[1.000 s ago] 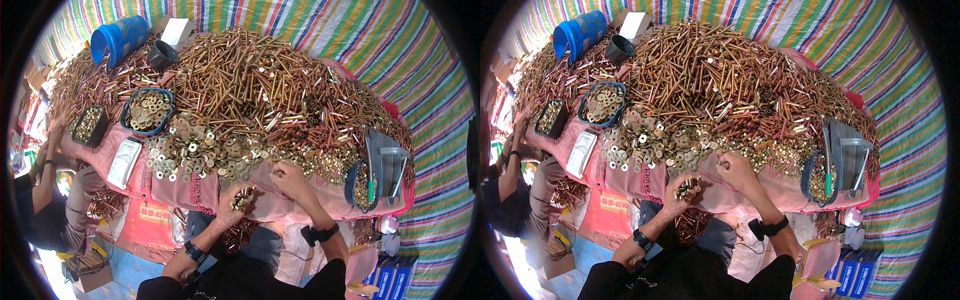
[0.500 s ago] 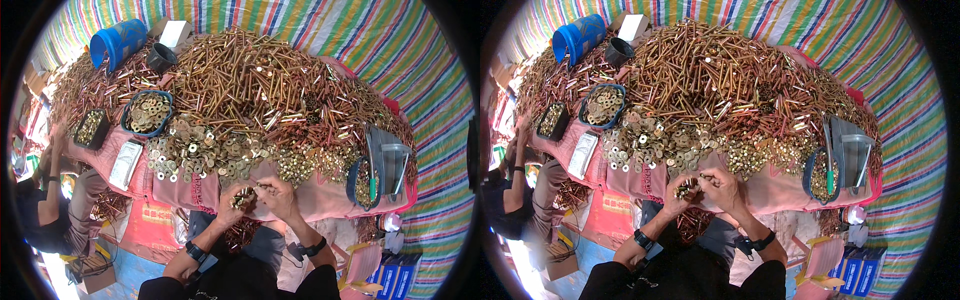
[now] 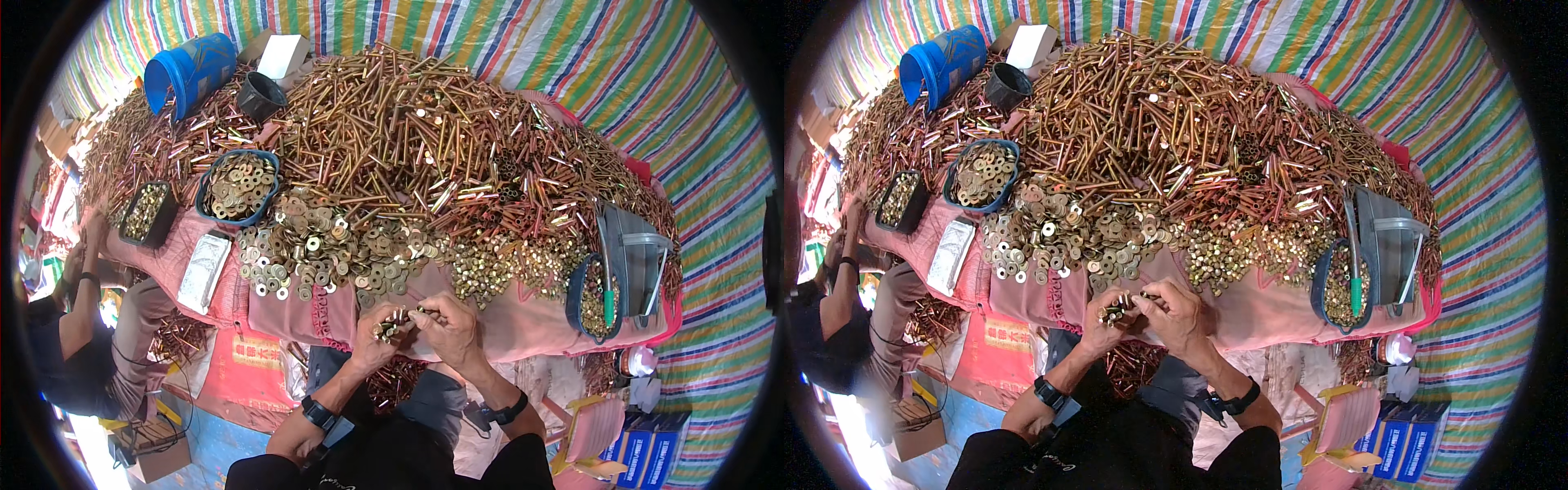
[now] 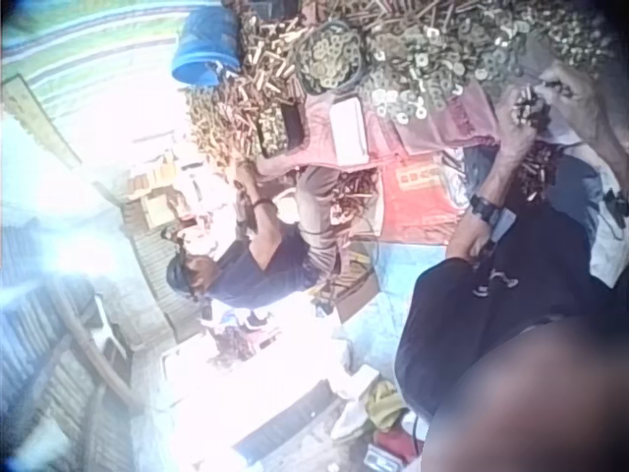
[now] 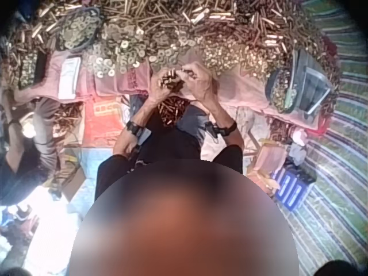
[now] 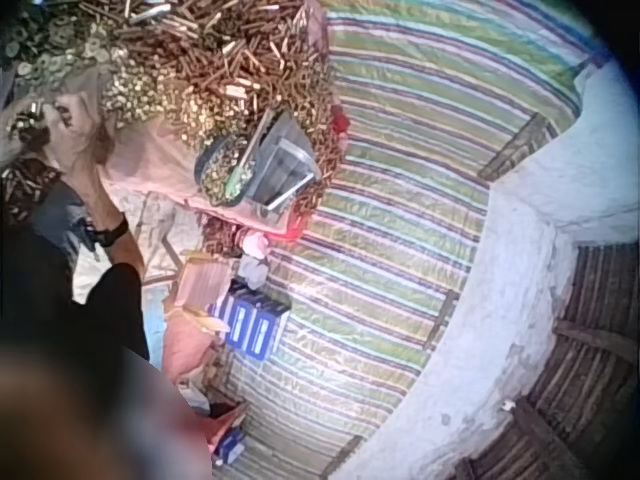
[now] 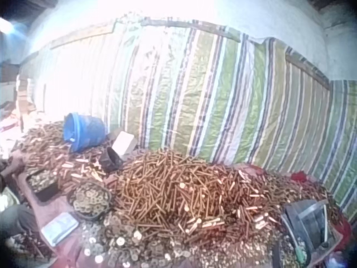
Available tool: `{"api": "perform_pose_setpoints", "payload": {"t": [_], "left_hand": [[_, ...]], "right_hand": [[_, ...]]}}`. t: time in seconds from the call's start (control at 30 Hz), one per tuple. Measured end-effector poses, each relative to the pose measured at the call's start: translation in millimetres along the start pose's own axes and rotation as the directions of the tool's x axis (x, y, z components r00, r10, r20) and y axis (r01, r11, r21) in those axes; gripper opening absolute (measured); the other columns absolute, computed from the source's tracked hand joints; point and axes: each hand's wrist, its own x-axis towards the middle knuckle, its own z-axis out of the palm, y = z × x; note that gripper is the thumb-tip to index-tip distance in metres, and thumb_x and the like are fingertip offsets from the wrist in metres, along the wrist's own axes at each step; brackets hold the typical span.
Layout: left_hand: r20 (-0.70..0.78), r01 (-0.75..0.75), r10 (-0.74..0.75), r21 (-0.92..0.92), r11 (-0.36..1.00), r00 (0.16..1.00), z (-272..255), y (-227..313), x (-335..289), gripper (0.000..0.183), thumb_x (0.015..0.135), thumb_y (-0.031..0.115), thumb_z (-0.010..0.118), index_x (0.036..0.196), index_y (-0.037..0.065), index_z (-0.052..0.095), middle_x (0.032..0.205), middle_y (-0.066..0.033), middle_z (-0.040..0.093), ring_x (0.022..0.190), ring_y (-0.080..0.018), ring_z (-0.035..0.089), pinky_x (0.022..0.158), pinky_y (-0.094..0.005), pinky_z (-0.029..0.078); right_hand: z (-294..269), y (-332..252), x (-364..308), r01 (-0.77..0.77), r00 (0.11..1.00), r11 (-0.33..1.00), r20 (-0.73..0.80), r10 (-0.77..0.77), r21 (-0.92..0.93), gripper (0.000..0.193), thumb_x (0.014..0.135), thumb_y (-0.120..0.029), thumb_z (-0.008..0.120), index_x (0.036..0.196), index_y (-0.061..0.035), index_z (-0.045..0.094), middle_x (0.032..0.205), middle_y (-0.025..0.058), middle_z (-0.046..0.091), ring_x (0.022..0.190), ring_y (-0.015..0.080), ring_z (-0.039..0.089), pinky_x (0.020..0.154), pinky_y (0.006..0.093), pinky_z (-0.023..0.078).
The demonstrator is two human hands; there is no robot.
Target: The person sorts through a pile of metal scrap, picking up small brass-colored pieces and separating them from copper tubes and washers.
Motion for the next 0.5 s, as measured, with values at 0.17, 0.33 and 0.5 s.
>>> {"api": "perform_pose_setpoints", "payload": {"t": [0.17, 0.33, 0.5], "left_hand": [[0.024, 0.07, -0.068, -0.076, 0.995, 0.997, 0.2, 2.6, -0.1, 0.019, 0.093, 0.009, 0.078, 0.109, 0.0, 0.071, 0.095, -0.0118, 0.071, 0.086, -0.0233, 0.07, 0.076, -0.0353, 0.055], [0.038, 0.008, -0.006, -0.035, 0.999, 0.999, -0.6, 1.8, 2.4, 0.024, 0.093, 0.007, 0.077, 0.115, 0.001, 0.071, 0.101, -0.0127, 0.074, 0.091, -0.0229, 0.072, 0.079, -0.0347, 0.056], [0.069, 0.048, -0.042, -0.086, 0.995, 0.997, -1.4, 0.5, 1.4, 0.028, 0.091, 0.003, 0.075, 0.119, 0.001, 0.07, 0.103, -0.0128, 0.074, 0.091, -0.0228, 0.073, 0.081, -0.0348, 0.057]], "right_hand": [[-0.2, 0.2, -4.6, 0.006, 1.0, 1.0, -0.009, -0.006, 0.021, 0.014, 0.097, -0.009, 0.076, 0.106, 0.0013, 0.072, 0.095, 0.0065, 0.069, 0.077, 0.0122, 0.066, 0.068, 0.0277, 0.052], [-0.1, -0.7, -8.2, -0.087, 0.996, 0.992, -0.021, 0.089, 0.09, 0.015, 0.097, -0.007, 0.075, 0.109, 0.0013, 0.073, 0.097, 0.0063, 0.069, 0.079, 0.0125, 0.067, 0.069, 0.029, 0.053], [-0.2, 0.1, -4.6, 0.018, 0.999, 0.999, -0.032, -0.02, -0.041, 0.016, 0.097, -0.008, 0.076, 0.11, 0.0006, 0.073, 0.098, 0.0088, 0.07, 0.08, 0.0171, 0.068, 0.07, 0.0309, 0.053]]}}
